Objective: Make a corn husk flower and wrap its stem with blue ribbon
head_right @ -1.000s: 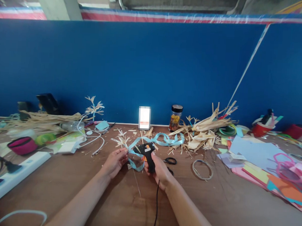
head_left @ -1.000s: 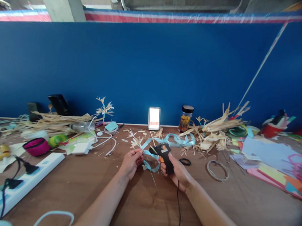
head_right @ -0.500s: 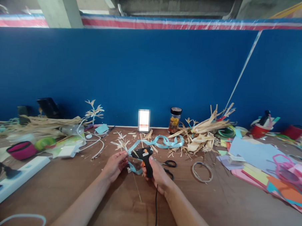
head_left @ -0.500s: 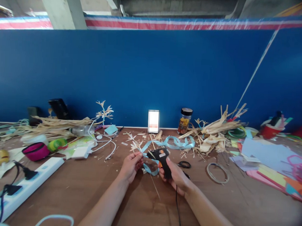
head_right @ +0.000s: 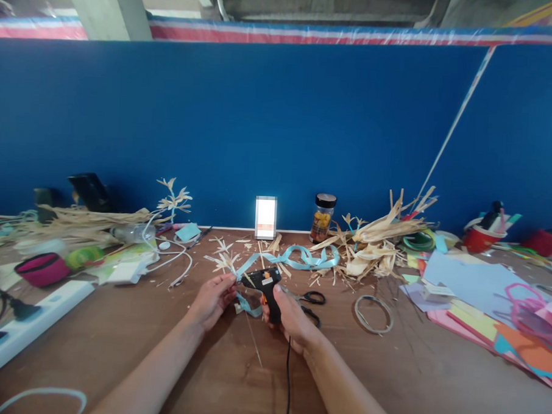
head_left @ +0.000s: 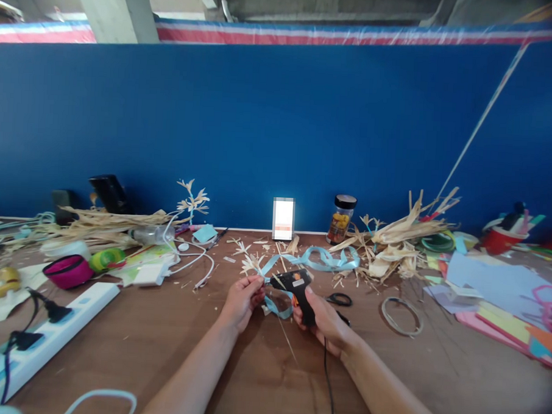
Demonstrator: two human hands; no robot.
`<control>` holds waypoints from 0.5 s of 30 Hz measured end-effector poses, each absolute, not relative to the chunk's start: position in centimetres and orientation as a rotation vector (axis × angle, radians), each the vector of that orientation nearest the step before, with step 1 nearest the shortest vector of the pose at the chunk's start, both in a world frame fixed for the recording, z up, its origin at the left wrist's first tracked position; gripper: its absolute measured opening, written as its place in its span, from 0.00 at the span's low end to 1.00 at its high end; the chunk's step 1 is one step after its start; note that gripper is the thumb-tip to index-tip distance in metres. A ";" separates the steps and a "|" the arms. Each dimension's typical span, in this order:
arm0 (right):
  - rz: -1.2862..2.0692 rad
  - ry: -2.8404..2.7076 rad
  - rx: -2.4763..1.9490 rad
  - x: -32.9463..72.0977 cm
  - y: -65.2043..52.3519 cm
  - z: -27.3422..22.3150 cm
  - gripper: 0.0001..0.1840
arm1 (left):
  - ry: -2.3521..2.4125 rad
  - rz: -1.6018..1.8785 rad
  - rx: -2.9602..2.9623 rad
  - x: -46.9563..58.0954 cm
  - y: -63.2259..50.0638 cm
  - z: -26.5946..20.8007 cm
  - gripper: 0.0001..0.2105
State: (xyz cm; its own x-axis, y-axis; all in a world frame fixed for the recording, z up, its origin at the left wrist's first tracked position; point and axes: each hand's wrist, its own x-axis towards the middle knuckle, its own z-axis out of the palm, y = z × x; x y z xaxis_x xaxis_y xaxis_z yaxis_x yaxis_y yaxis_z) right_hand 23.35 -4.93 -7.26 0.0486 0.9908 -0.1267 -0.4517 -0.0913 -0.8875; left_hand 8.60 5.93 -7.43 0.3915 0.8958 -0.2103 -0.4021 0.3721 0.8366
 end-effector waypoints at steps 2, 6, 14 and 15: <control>1.422 -0.756 -0.964 23.3 -4.9 -7.2 0.23 | 0.750 0.938 0.779 8.6 5.9 -7.4 0.03; 1.419 -0.776 -0.963 23.3 -4.9 -7.2 0.23 | 0.741 0.933 0.782 8.6 5.9 -7.4 0.03; 1.416 -0.806 -0.983 23.3 -4.9 -7.1 0.23 | 0.757 0.940 0.757 8.6 6.0 -7.5 0.03; 1.416 -0.809 -0.986 23.3 -4.9 -7.2 0.23 | 0.762 0.944 0.750 8.6 6.0 -7.4 0.03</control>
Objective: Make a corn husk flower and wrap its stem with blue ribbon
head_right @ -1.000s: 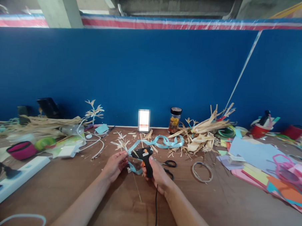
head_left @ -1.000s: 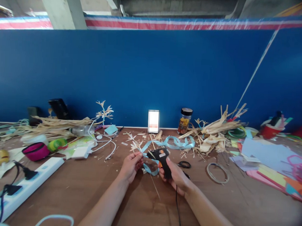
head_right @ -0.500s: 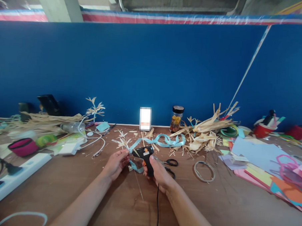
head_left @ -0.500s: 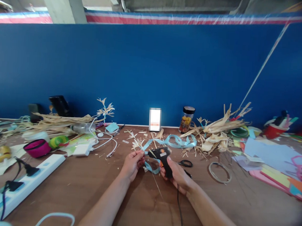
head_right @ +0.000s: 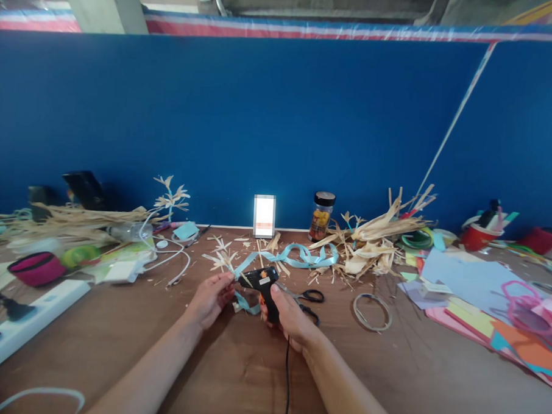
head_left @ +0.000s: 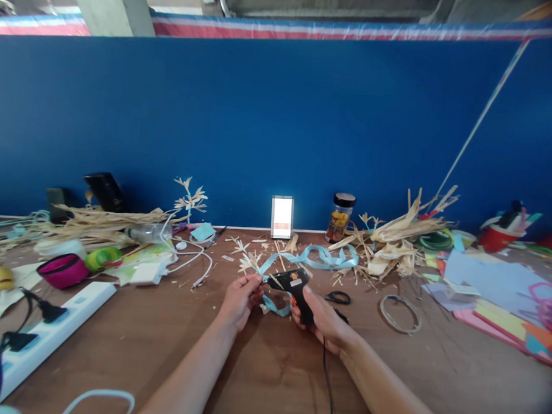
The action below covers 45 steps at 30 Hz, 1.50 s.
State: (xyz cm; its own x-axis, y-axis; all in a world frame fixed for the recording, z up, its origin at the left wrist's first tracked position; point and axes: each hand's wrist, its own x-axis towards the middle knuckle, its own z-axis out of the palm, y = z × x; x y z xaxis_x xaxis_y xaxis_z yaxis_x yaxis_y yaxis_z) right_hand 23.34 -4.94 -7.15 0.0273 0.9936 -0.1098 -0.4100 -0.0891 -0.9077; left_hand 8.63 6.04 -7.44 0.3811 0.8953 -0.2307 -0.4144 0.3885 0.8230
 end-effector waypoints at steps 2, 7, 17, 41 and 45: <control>1.413 -0.805 -0.991 23.3 -5.0 -7.2 0.23 | 0.768 0.952 0.738 8.6 6.0 -7.3 0.02; 1.399 -0.807 -0.978 23.3 -5.0 -7.1 0.24 | 0.767 0.947 0.747 8.5 5.9 -7.3 0.03; 1.371 -0.851 -1.028 23.3 -5.0 -7.1 0.24 | 0.782 0.939 0.757 8.6 6.0 -7.4 0.04; 1.328 -0.800 -0.982 23.3 -5.1 -6.5 0.24 | 0.760 0.959 0.716 8.6 5.8 -7.0 0.02; 1.299 -0.841 -1.001 23.4 -5.0 -6.6 0.23 | 0.735 0.946 0.737 8.6 5.9 -7.2 0.04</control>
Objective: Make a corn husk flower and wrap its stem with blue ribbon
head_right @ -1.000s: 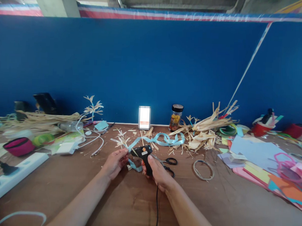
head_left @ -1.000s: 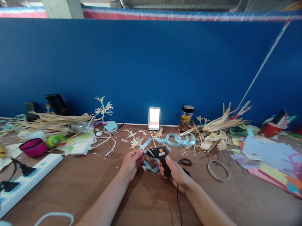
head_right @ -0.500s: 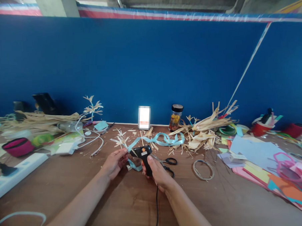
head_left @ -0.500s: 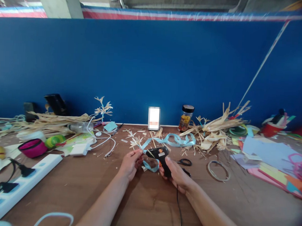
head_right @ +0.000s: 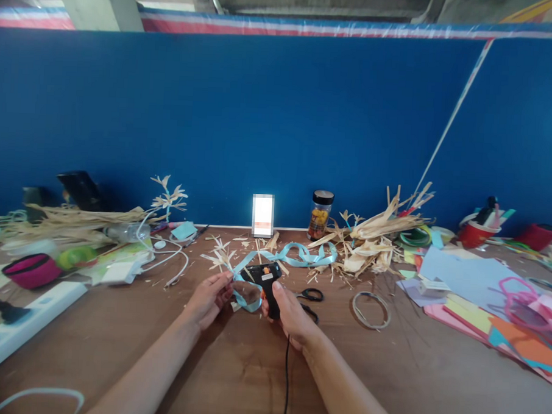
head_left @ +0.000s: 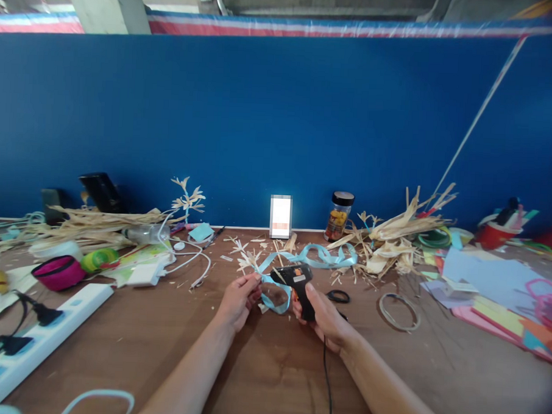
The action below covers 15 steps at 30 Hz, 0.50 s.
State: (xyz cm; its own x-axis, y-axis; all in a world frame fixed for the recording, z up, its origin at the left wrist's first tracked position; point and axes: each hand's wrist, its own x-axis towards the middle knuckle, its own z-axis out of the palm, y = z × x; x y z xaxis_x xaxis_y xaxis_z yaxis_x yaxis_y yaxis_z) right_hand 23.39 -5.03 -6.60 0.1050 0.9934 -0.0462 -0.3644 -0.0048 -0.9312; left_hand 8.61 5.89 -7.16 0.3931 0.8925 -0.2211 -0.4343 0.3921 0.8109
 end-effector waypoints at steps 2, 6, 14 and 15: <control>1.288 -0.869 -1.009 23.4 -5.0 -6.7 0.23 | 0.735 0.945 0.748 8.6 5.9 -7.3 0.04; 1.288 -0.889 -1.026 23.3 -5.0 -6.9 0.23 | 0.766 0.938 0.772 8.7 5.9 -7.4 0.06; 1.289 -0.871 -1.029 23.4 -4.9 -7.1 0.23 | 0.790 0.928 0.804 8.7 5.9 -7.5 0.06; 1.286 -0.873 -1.034 23.4 -4.9 -7.1 0.24 | 0.794 0.934 0.797 8.7 5.9 -7.5 0.06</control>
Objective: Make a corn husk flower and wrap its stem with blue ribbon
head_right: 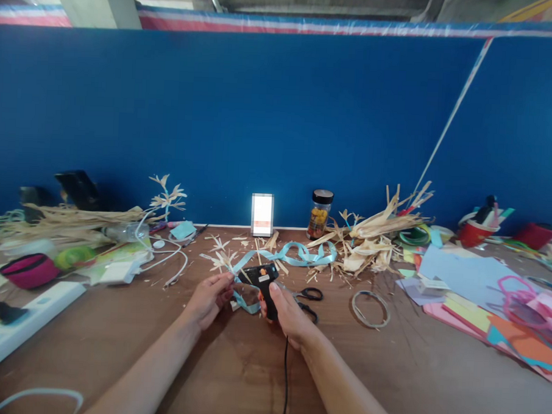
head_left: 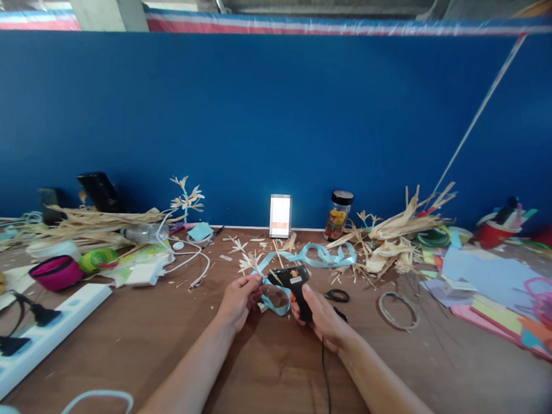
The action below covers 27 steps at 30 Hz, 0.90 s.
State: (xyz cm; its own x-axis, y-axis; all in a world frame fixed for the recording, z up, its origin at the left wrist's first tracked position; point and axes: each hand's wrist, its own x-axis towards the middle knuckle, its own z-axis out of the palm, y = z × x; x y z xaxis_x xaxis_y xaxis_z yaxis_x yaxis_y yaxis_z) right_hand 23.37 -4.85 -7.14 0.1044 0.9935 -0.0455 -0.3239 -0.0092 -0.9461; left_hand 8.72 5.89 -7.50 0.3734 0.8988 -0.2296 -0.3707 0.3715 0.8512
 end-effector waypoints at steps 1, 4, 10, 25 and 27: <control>1.284 -0.877 -1.039 23.4 -4.8 -7.2 0.24 | 0.794 0.938 0.791 8.7 5.9 -7.5 0.06; 1.290 -0.888 -1.038 23.4 -4.9 -7.2 0.23 | 0.789 0.939 0.781 8.7 6.0 -7.6 0.06; 1.293 -0.918 -1.065 23.5 -5.0 -7.0 0.22 | 0.794 0.946 0.775 8.7 5.9 -7.4 0.05; 1.283 -0.920 -1.085 23.4 -4.9 -7.1 0.22 | 0.790 0.934 0.790 8.6 6.0 -7.5 0.06; 1.263 -0.917 -1.083 23.5 -4.9 -7.1 0.23 | 0.792 0.933 0.790 8.5 6.0 -7.6 0.06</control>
